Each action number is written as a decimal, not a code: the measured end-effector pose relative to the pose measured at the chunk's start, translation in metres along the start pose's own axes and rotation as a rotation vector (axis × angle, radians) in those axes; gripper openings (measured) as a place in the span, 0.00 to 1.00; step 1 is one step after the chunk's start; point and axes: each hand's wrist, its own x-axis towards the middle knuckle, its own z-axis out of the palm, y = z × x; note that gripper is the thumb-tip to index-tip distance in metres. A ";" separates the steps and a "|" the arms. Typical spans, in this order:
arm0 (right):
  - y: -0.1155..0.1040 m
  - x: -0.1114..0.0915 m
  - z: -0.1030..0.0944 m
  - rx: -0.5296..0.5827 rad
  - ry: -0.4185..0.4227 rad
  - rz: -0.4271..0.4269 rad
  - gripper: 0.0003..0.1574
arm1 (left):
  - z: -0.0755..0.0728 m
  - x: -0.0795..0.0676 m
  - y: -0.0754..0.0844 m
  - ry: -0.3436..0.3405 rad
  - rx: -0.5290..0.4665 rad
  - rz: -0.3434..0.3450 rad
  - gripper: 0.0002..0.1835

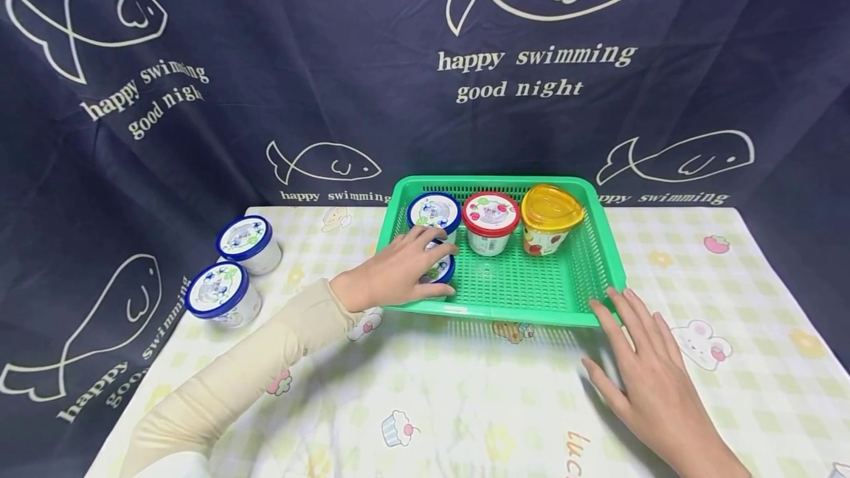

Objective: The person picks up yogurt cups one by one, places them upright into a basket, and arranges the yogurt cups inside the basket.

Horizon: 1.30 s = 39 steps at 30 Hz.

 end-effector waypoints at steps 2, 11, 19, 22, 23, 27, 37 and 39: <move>0.000 0.000 0.000 0.001 0.001 0.000 0.46 | 0.001 0.000 -0.001 -0.001 -0.002 -0.003 0.33; -0.001 0.000 0.000 0.008 0.003 0.000 0.46 | 0.001 -0.007 -0.002 0.025 0.002 -0.005 0.33; -0.002 0.001 0.001 0.013 -0.002 -0.002 0.46 | -0.009 -0.034 -0.006 0.121 0.010 -0.024 0.30; -0.002 0.001 0.000 0.014 0.005 -0.003 0.46 | -0.015 -0.044 -0.009 0.161 0.008 -0.052 0.29; -0.002 0.001 0.000 0.015 0.007 -0.004 0.46 | -0.016 -0.047 -0.011 0.176 0.012 -0.060 0.29; -0.002 0.003 0.001 0.019 0.003 -0.010 0.46 | -0.021 -0.061 -0.018 0.244 0.026 -0.085 0.28; -0.003 0.002 0.002 0.032 0.012 -0.014 0.47 | -0.030 -0.106 -0.036 0.360 0.032 -0.222 0.27; -0.002 0.002 0.000 0.034 0.019 -0.014 0.48 | -0.031 -0.111 -0.039 0.370 0.034 -0.244 0.27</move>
